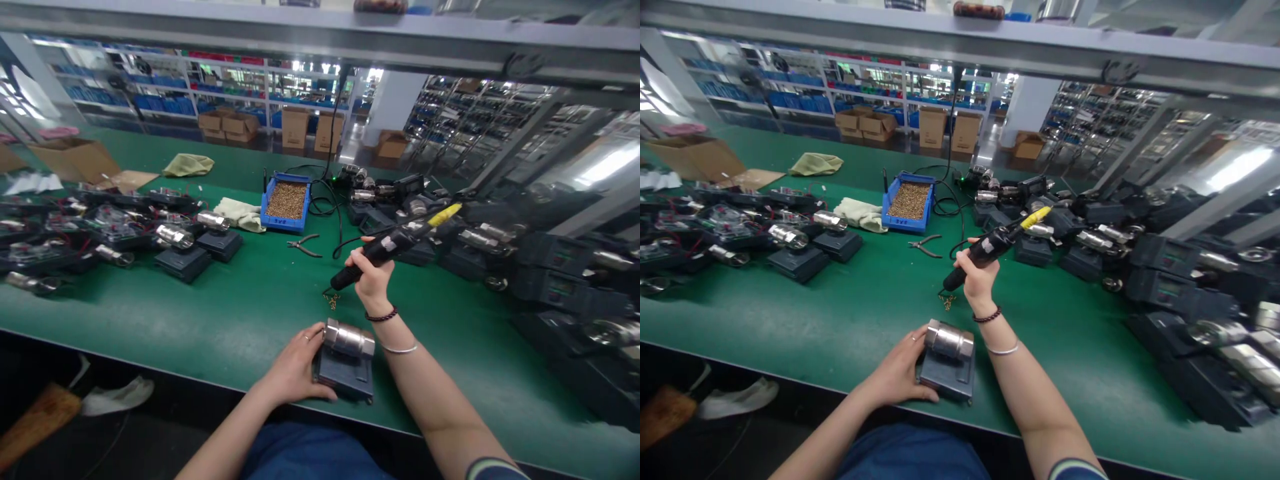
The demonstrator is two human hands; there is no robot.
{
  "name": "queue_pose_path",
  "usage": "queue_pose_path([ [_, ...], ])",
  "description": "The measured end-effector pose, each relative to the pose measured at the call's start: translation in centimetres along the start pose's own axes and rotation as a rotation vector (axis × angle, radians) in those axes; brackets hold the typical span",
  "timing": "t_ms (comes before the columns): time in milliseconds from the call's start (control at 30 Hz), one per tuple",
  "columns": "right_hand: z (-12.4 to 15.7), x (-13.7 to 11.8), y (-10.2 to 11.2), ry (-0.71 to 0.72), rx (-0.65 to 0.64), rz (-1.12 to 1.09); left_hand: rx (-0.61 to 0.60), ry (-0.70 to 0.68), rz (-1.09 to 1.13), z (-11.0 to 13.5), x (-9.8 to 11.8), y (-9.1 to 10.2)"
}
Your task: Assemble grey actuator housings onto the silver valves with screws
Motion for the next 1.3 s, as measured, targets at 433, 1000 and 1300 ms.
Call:
queue_pose_path([
  [433,0.7,-10.2,1.7,0.096,0.057,-0.217,0.321,0.096,0.208,0.6,2.0,6.2],
  [1000,2.7,-15.1,1.5,0.071,-0.152,-0.34,0.568,-0.289,-0.412,-4.1,10.2,8.5],
  [1300,3.9,-16.1,0.6,0.132,-0.284,-0.368,0.497,-0.319,-0.681,-3.8,11.4,7.5],
])
Point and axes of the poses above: each hand's wrist, its own z-axis away from the middle knuckle, its own y-axis out of the back of the hand, x = y × z, the point moved 6 cm from there along -z, towards the middle knuckle, and after that the axes turned 4 degrees about -y, right-handed, at the moved point
